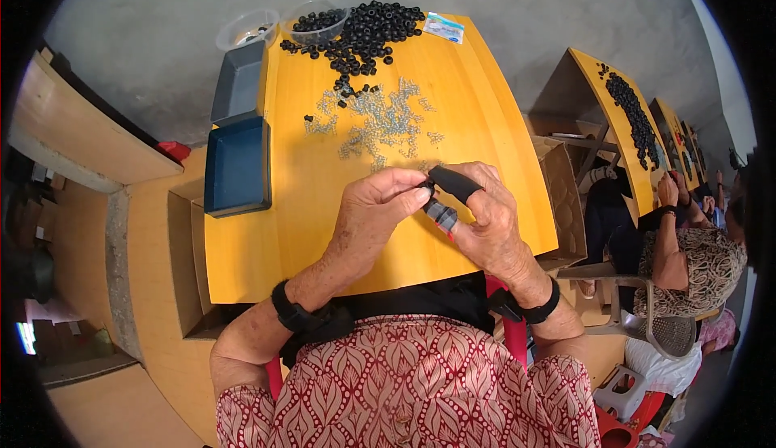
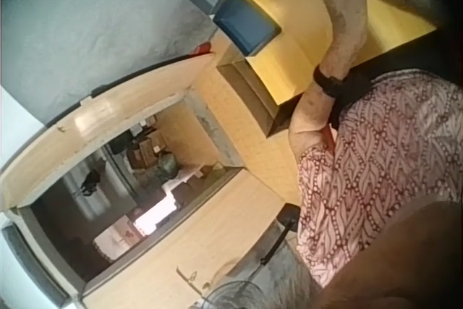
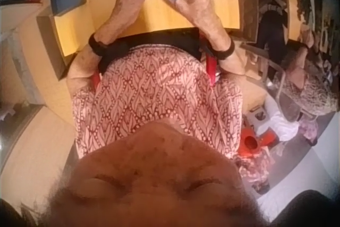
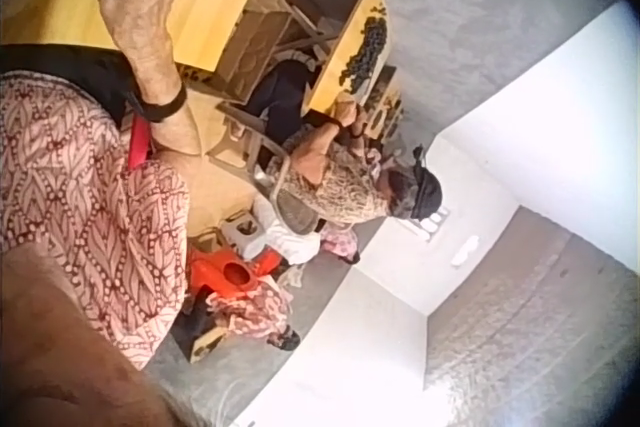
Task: The person attaches small pins into black components one by one using a finger-held tool at a table.
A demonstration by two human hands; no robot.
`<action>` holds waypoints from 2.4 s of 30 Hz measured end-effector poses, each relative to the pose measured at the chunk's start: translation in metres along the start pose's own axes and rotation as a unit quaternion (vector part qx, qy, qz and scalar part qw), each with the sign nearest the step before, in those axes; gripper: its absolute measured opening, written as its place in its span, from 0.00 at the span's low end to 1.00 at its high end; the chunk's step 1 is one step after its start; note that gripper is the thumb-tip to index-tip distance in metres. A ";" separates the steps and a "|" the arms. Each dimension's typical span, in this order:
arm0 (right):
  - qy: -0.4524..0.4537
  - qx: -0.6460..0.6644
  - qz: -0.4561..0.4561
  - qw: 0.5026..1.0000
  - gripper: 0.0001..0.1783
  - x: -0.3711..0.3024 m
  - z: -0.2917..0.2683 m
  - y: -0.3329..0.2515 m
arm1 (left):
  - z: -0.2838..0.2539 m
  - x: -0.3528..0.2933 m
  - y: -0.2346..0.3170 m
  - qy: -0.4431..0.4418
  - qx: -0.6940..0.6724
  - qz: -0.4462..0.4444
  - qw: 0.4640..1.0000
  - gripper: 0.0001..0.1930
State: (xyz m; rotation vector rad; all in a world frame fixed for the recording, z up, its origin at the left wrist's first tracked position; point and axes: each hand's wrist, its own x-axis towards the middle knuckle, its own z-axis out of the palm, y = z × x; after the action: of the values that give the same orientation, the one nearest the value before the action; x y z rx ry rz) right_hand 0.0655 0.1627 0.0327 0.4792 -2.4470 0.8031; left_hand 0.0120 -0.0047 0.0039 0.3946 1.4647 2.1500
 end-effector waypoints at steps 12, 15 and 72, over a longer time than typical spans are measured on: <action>0.007 -0.046 -0.032 0.998 0.17 0.000 0.000 -0.001 | -0.007 0.007 0.005 -0.026 0.047 -0.038 0.998 0.10; -0.023 -0.032 -0.021 0.999 0.20 0.001 0.001 0.002 | -0.011 0.009 -0.003 -0.029 0.021 -0.023 0.999 0.10; -0.018 -0.122 -0.193 0.974 0.12 0.015 0.002 0.026 | -0.015 0.020 -0.013 -0.013 0.026 -0.063 0.998 0.11</action>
State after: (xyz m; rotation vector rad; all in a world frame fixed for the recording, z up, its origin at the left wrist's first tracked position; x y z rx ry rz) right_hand 0.0404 0.1789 0.0278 0.8435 -2.3348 0.3310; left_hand -0.0092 -0.0017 -0.0144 0.3385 1.4933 2.0037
